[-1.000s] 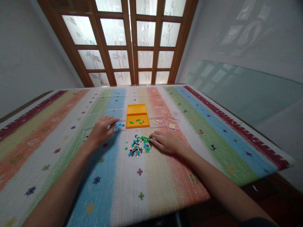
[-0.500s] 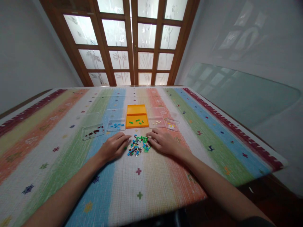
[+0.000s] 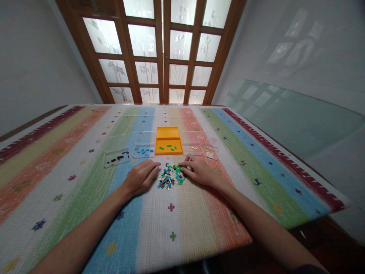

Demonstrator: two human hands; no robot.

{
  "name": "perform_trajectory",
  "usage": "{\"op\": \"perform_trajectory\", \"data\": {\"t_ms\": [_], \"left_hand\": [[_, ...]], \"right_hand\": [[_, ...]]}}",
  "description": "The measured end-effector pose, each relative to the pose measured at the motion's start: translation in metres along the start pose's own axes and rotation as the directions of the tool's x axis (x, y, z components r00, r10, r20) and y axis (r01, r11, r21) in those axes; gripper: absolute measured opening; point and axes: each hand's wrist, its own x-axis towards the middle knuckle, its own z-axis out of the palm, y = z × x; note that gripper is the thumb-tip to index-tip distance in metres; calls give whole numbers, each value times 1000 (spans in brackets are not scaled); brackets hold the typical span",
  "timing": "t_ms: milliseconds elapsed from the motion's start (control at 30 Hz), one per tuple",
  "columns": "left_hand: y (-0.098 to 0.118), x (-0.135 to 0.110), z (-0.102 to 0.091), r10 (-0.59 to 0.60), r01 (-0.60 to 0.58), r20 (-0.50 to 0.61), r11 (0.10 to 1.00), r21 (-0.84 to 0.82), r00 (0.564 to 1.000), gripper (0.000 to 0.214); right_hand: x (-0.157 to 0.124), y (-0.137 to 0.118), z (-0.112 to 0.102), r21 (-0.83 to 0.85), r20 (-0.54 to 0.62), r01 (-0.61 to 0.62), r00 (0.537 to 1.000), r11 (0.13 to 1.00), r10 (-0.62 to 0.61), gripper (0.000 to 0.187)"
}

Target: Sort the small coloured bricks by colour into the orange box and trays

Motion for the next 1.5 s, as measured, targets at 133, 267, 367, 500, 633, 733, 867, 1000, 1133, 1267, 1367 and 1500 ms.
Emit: {"op": "perform_trajectory", "data": {"t_ms": [133,267,367,500,633,733,867,1000,1133,1267,1367,1500], "left_hand": [[0,0,1,-3,3,14,1000,-6,1000,30],[1,0,2,-4,4,27,1000,-19,1000,30],[2,0,2,-7,7,31,1000,-13,1000,31],[1,0,3,9,-10,34,1000,5,999,31],[1,0,5,9,-9,33,1000,-4,999,31],[2,1,5,-4,5,39,1000,-9,999,31],[2,1,4,-19,19,50,1000,-2,999,31],[2,1,4,-15,16,53,1000,-11,998,32],[2,1,6,-5,5,47,1000,-9,999,32],[1,1,7,21,-21,33,1000,9,999,32],[0,0,8,20,-21,40,1000,10,999,30],[0,0,8,18,-18,45,1000,4,999,28]], "right_hand": [[3,1,-1,11,5,6,1000,1000,-6,30],[8,0,-6,42,86,46,995,998,-49,34],[10,-2,-10,50,113,26,993,998,-31,30],[10,-2,-12,53,139,10,990,999,-17,28],[10,0,-11,78,137,-11,991,997,1,25],[10,2,-11,109,110,-22,994,994,10,21],[11,6,-12,112,49,-27,999,993,22,18],[14,9,-13,59,9,-61,998,996,61,16],[17,8,-13,40,53,-45,998,998,43,24],[17,5,-15,16,105,-40,994,999,38,26],[16,2,-17,22,124,-44,991,999,41,25],[15,-1,-18,11,139,-41,990,999,39,25]]}}
